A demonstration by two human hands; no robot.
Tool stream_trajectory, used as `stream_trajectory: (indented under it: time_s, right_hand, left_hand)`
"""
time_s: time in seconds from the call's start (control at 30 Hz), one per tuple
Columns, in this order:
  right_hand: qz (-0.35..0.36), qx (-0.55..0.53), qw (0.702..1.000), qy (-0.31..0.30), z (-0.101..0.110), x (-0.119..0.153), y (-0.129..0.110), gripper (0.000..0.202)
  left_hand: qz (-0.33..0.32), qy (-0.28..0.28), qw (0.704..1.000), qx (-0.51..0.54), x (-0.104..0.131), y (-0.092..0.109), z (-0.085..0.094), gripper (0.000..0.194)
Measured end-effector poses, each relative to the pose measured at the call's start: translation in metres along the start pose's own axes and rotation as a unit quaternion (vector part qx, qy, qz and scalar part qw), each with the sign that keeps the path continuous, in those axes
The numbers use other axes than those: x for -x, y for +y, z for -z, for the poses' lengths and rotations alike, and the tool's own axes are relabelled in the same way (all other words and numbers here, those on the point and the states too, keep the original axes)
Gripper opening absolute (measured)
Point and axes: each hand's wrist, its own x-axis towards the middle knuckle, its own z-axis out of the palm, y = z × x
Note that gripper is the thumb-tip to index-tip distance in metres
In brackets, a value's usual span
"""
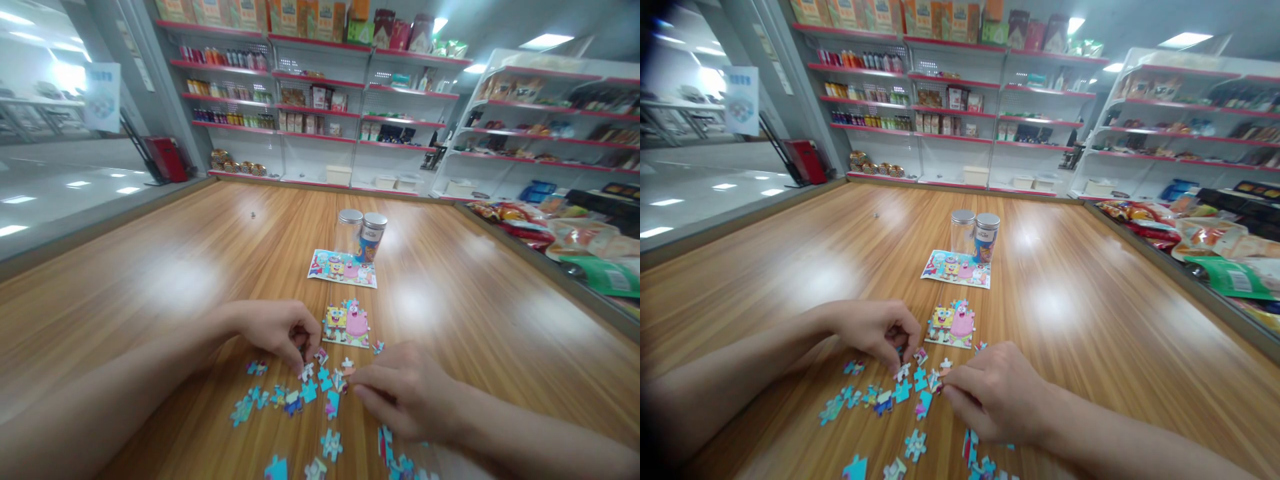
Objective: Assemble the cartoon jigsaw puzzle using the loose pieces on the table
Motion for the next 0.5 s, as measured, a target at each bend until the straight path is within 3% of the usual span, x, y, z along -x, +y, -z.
stream_trajectory:
  time_s: [0.5]
  right_hand:
    - [0.01,0.006,1.0,0.028,0.0003,0.0005,0.0017,0.02]
  left_hand:
    - [-0.018,-0.004,0.999,0.029,-0.0015,-0.001,-0.0006,0.029]
